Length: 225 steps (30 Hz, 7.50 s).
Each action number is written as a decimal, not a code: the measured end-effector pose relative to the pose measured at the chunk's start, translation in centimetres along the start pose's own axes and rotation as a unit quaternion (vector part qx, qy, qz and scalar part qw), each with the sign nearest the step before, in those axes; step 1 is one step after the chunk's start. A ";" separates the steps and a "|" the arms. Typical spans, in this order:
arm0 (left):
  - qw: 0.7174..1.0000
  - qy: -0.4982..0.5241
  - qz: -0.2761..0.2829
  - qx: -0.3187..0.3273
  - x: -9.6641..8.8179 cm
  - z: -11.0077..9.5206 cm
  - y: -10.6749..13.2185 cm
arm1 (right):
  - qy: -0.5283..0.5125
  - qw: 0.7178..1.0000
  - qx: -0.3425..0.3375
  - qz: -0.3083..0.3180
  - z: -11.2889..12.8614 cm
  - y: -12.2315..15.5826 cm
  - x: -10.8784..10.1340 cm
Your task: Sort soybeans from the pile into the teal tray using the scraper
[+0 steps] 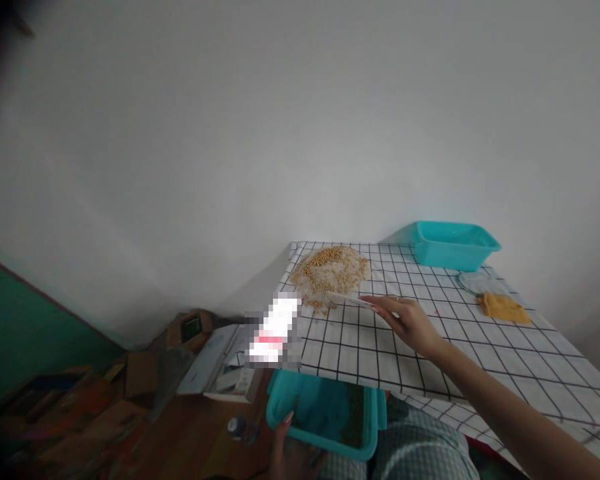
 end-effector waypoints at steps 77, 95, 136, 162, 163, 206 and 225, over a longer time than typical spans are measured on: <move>0.998 0.027 -0.010 0.051 1.0 -2.1 2.8 | -0.039 0.998 0.033 -0.033 3.9 -0.9 1.3; 0.999 0.021 0.010 0.047 0.6 -1.6 1.9 | -0.067 0.997 0.033 -0.019 4.2 -1.0 1.8; 0.999 0.017 -0.005 0.049 0.7 -1.9 2.3 | -0.079 0.997 0.013 0.011 4.6 -1.7 2.4; 0.998 0.006 -0.007 0.059 0.9 -2.6 3.2 | -0.065 0.998 -0.001 0.011 4.7 -1.7 2.3; 0.998 0.007 -0.012 0.063 0.8 -2.7 3.2 | -0.066 0.998 -0.001 0.015 4.7 -1.7 2.4; 0.994 0.005 0.010 0.106 0.7 -4.0 3.6 | -0.112 0.991 -0.049 0.055 6.3 -2.5 3.1; 0.993 0.023 0.020 0.112 0.4 -4.1 3.1 | -0.132 0.985 -0.072 0.087 6.9 -1.7 3.6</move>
Point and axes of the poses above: each hand's wrist, its own y-axis away from the middle knuckle, its own x-axis out of the palm, z = x × y, the point moved 8 cm from there along -y, towards the middle knuckle, and after that the axes turned 3 degrees about x, right-handed, at the moved point
